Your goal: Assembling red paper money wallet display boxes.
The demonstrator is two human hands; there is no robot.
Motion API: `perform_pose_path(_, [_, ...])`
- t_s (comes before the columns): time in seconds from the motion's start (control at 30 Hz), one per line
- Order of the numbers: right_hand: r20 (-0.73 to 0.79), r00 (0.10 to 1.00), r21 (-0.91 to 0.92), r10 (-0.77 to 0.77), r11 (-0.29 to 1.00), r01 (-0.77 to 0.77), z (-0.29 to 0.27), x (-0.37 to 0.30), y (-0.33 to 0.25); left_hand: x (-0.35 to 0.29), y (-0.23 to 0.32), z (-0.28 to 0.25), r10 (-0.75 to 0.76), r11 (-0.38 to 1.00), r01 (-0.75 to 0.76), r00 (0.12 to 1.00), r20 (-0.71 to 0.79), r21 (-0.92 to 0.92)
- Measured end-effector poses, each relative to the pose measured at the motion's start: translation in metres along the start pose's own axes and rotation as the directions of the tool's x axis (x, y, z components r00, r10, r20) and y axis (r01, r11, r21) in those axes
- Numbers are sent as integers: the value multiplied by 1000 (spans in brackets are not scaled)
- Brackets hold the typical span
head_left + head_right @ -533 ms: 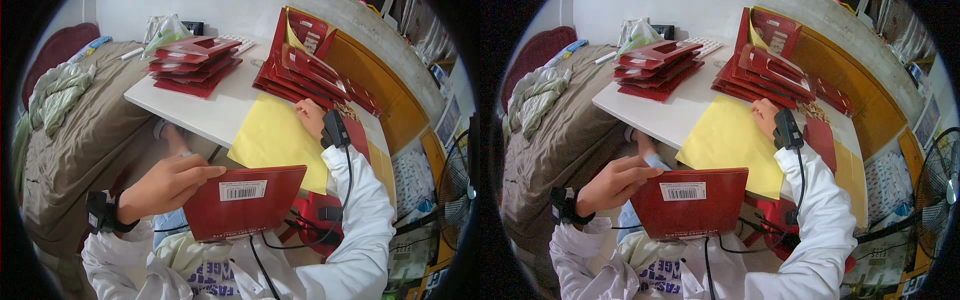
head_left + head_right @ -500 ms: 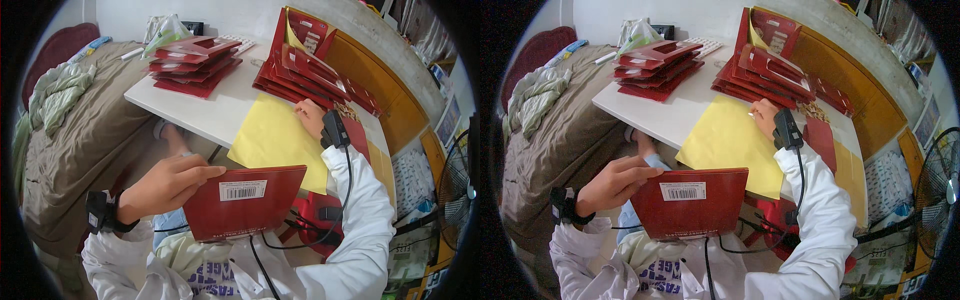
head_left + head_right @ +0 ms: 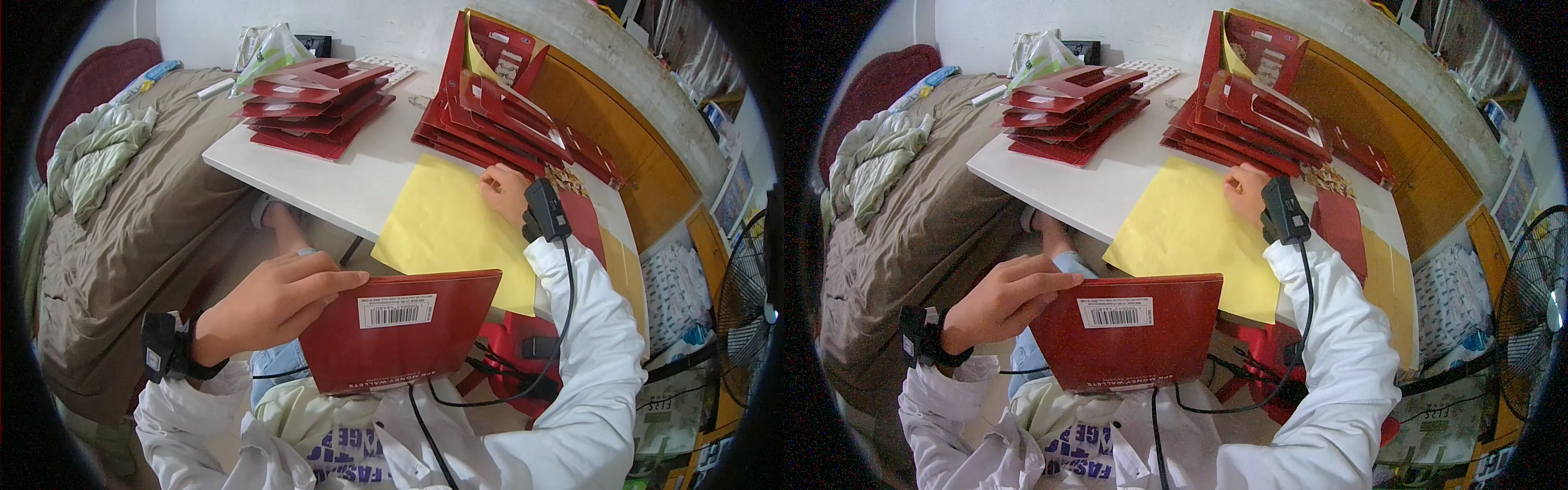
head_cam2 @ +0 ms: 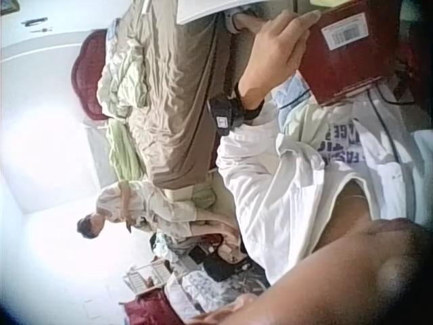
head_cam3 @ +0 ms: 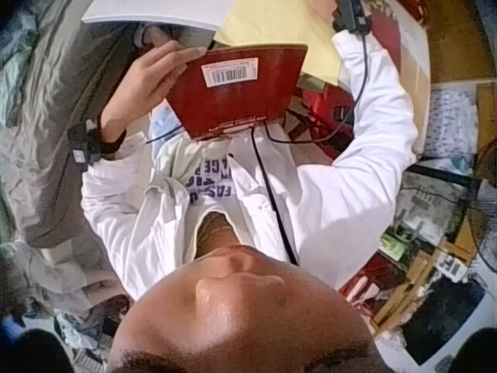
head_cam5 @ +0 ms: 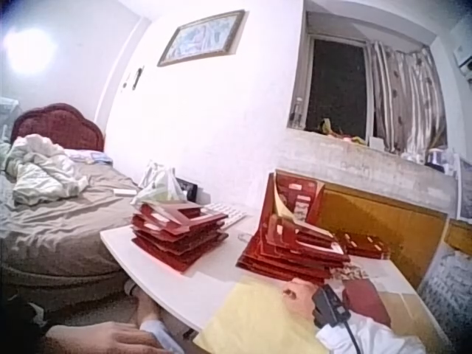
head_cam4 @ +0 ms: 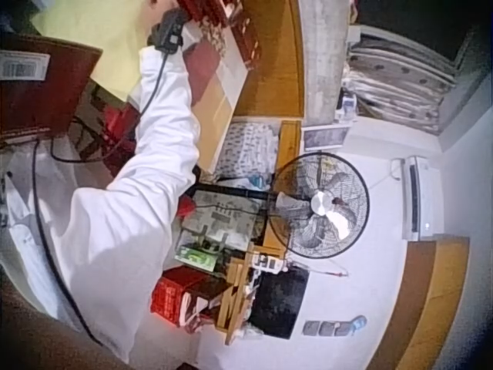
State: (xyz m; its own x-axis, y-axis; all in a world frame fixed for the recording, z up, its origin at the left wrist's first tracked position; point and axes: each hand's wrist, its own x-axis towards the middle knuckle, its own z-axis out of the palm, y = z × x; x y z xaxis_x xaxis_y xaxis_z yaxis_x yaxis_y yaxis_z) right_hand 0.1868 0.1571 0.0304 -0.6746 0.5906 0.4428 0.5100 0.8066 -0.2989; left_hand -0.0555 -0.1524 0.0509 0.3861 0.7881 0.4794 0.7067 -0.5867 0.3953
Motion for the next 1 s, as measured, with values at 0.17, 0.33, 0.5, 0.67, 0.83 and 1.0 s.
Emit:
perform_pose_path(0.17, [-1,998,39,-71,997,71,2,0,13,1,0,0,29,999,-29,1000,-7,-28])
perform_pose_path(0.33, [16,988,80,154,985,-155,1,1,-4,-1,-1,1,22,999,-22,1000,0,-33])
perform_pose_path(0.5, [-83,994,-40,70,996,-73,7,-1,18,0,1,0,-4,1000,4,1000,15,-31])
perform_pose_path(0.67, [-24,993,-184,119,975,-122,6,9,20,-1,-3,3,5,999,-5,1000,-16,-43])
perform_pose_path(0.83, [-81,996,-138,40,989,-51,4,17,33,0,-2,0,0,999,1,1000,3,-45])
perform_pose_path(1.0, [-68,953,188,294,942,-277,-11,16,21,1,-1,-3,17,996,-14,1000,26,-93])
